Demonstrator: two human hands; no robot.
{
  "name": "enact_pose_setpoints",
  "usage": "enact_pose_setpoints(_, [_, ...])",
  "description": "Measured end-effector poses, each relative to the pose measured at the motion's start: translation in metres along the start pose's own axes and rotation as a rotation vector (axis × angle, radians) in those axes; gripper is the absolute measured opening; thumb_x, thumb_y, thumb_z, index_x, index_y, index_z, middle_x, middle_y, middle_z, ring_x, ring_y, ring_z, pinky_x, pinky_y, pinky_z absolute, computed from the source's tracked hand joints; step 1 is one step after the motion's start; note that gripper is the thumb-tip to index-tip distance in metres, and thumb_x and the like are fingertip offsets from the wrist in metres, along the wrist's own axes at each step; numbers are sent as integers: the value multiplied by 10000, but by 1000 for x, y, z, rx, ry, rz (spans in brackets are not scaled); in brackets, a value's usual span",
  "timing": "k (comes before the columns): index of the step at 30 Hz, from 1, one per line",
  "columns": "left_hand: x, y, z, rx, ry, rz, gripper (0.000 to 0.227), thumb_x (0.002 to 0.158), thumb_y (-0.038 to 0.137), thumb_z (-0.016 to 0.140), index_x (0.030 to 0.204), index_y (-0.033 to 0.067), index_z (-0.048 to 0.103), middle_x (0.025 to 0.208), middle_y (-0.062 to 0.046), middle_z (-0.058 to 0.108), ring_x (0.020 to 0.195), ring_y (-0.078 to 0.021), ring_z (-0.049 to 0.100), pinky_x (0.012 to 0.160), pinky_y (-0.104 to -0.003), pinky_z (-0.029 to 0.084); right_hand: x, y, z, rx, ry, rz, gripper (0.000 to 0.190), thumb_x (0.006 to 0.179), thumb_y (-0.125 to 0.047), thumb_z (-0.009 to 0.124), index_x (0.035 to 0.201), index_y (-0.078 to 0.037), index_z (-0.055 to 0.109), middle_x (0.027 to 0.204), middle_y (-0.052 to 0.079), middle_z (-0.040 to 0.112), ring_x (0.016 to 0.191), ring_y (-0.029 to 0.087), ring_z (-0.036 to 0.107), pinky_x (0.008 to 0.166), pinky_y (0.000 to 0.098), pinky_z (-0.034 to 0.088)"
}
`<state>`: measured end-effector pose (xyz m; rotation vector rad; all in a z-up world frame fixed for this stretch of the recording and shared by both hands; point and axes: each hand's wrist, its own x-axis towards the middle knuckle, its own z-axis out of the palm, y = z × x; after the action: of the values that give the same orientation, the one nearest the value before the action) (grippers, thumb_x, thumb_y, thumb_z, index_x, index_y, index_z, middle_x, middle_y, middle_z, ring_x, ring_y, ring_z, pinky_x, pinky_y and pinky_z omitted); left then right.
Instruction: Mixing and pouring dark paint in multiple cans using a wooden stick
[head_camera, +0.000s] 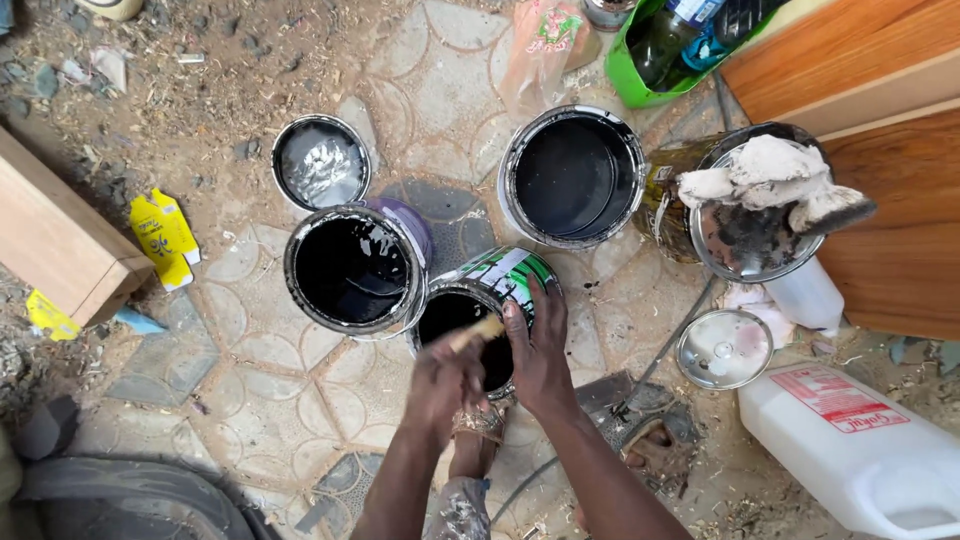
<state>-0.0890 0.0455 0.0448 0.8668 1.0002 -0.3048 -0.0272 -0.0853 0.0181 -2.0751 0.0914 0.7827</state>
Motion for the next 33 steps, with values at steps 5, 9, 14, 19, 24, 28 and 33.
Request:
enact_pose_setpoints(5, [9, -6, -15, 1327, 301, 46, 320, 973, 263, 480, 1206, 190, 686, 818, -222, 750, 888, -450, 742, 807, -602, 576, 0, -5, -7, 105, -87, 86, 652, 1066, -559, 291, 1626, -260, 143, 1630, 279, 39, 1499, 595, 17, 1027, 878, 324])
enact_pose_setpoints(9, [0, -40, 5, 1259, 203, -25, 208, 803, 171, 722, 999, 113, 760, 736, -214, 727, 814, -443, 758, 704, -519, 633, 2, -7, -6, 110, -83, 81, 653, 1068, -562, 291, 1628, -267, 130, 1623, 285, 49, 1499, 597, -3, 1025, 881, 331])
enact_pose_setpoints(14, [-10, 35, 27, 506, 291, -34, 311, 1006, 231, 558, 1227, 151, 761, 717, -156, 680, 581, -339, 643, 521, -411, 541, 2, 0, -6, 96, -120, 133, 687, 1047, -610, 280, 1629, -281, 119, 1636, 276, 26, 1511, 581, -26, 1058, 873, 285])
enact_pose_setpoints(19, [7, -6, -6, 1418, 302, 0, 355, 920, 152, 489, 1209, 193, 691, 866, -230, 768, 891, -458, 759, 820, -597, 602, 6, -4, -7, 112, -145, 132, 711, 1046, -624, 279, 1633, -264, 105, 1639, 282, -3, 1507, 585, -62, 1038, 884, 296])
enact_pose_setpoints(24, [-6, -19, 13, 871, 194, 45, 234, 802, 174, 539, 735, 197, 761, 328, -65, 546, 409, -256, 691, 441, -352, 559, 14, -2, -8, 83, -172, 140, 702, 1053, -619, 267, 1637, -274, 86, 1648, 267, -15, 1507, 582, -57, 1031, 861, 339])
enact_pose_setpoints(28, [19, 2, 12, 153, 317, -34, 238, 982, 158, 570, 1083, 95, 776, 456, -112, 511, 298, -223, 563, 240, -236, 443, 19, 0, -13, 79, -202, 155, 722, 1042, -650, 246, 1639, -293, 51, 1652, 251, -23, 1521, 550, -87, 1046, 844, 348])
enact_pose_setpoints(33, [-10, 6, 24, 1188, 287, -175, 296, 1052, 148, 438, 1270, 100, 632, 893, -104, 757, 688, -181, 727, 623, -332, 645, 18, 6, -10, -34, -148, 96, 836, 971, -644, 278, 1626, -141, 153, 1676, 256, 84, 1563, 441, 54, 1212, 591, 141])
